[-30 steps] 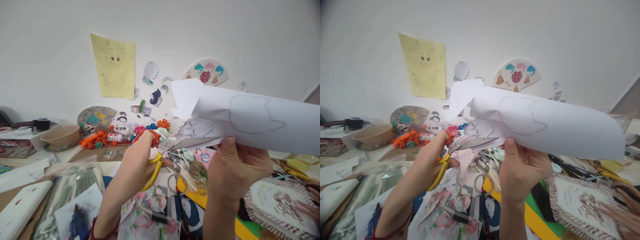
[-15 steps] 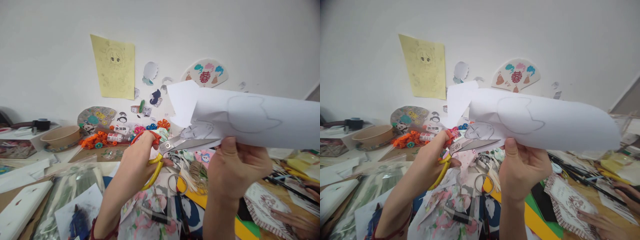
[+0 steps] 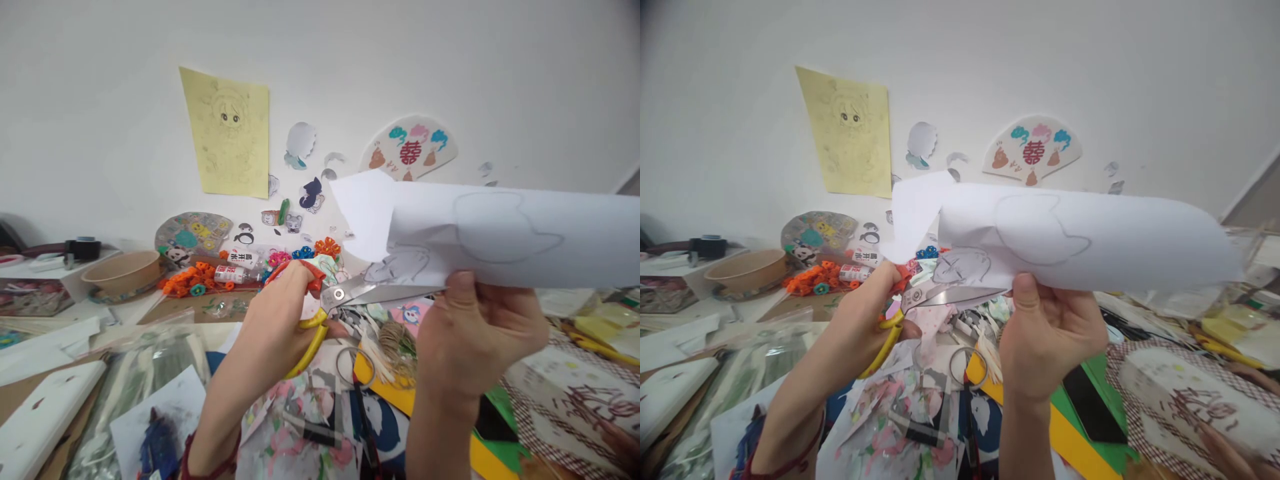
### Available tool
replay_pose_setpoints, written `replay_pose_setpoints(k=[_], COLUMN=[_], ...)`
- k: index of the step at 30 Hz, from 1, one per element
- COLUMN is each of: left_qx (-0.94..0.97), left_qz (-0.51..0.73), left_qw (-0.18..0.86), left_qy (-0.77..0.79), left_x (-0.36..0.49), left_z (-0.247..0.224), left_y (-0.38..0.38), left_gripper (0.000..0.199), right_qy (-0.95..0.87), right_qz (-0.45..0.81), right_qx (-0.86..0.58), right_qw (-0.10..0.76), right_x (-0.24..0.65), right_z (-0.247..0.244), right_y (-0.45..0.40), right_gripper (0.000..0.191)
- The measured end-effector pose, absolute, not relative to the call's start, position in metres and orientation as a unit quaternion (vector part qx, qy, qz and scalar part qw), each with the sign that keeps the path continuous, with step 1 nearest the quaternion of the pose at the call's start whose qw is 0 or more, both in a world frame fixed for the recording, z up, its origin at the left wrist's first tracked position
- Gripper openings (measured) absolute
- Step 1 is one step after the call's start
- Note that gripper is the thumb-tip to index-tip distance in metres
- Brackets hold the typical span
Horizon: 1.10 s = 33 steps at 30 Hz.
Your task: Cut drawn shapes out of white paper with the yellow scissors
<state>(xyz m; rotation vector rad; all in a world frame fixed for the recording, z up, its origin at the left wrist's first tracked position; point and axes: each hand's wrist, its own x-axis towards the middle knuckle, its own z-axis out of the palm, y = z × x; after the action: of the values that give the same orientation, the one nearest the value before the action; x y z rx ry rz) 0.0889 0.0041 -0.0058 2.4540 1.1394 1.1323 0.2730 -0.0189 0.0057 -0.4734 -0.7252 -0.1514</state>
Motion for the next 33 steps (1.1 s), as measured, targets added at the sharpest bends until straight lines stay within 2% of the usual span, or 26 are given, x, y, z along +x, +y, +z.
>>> replay_pose_setpoints(k=[5, 17, 21, 26, 33], left_qx=[0.840, 0.805, 0.794, 0.792, 0.792], left_qz=[0.392, 0.405, 0.425, 0.417, 0.412], left_qw=[0.067, 0.200, 0.222, 0.211, 0.168], left_qy=[0.370, 0.386, 0.375, 0.392, 0.418], left_x=[0.089, 0.107, 0.113, 0.116, 0.115], left_z=[-0.010, -0.013, -0.015, -0.015, -0.016], left_y=[0.010, 0.009, 0.012, 0.014, 0.014], left_gripper=[0.039, 0.034, 0.032, 0.040, 0.043], right_qy=[-0.326, -0.308, -0.300, -0.297, -0.331], right_qz=[-0.095, -0.068, -0.083, -0.092, -0.068], right_qx=[-0.247, -0.181, -0.201, -0.197, -0.187], right_qw=[0.908, 0.932, 0.929, 0.930, 0.922], right_x=[0.272, 0.262, 0.265, 0.267, 0.268], right_z=[0.004, 0.002, 0.001, 0.001, 0.002], right_y=[-0.016, -0.005, -0.003, 0.000, -0.001], right_gripper=[0.026, 0.029, 0.023, 0.021, 0.033])
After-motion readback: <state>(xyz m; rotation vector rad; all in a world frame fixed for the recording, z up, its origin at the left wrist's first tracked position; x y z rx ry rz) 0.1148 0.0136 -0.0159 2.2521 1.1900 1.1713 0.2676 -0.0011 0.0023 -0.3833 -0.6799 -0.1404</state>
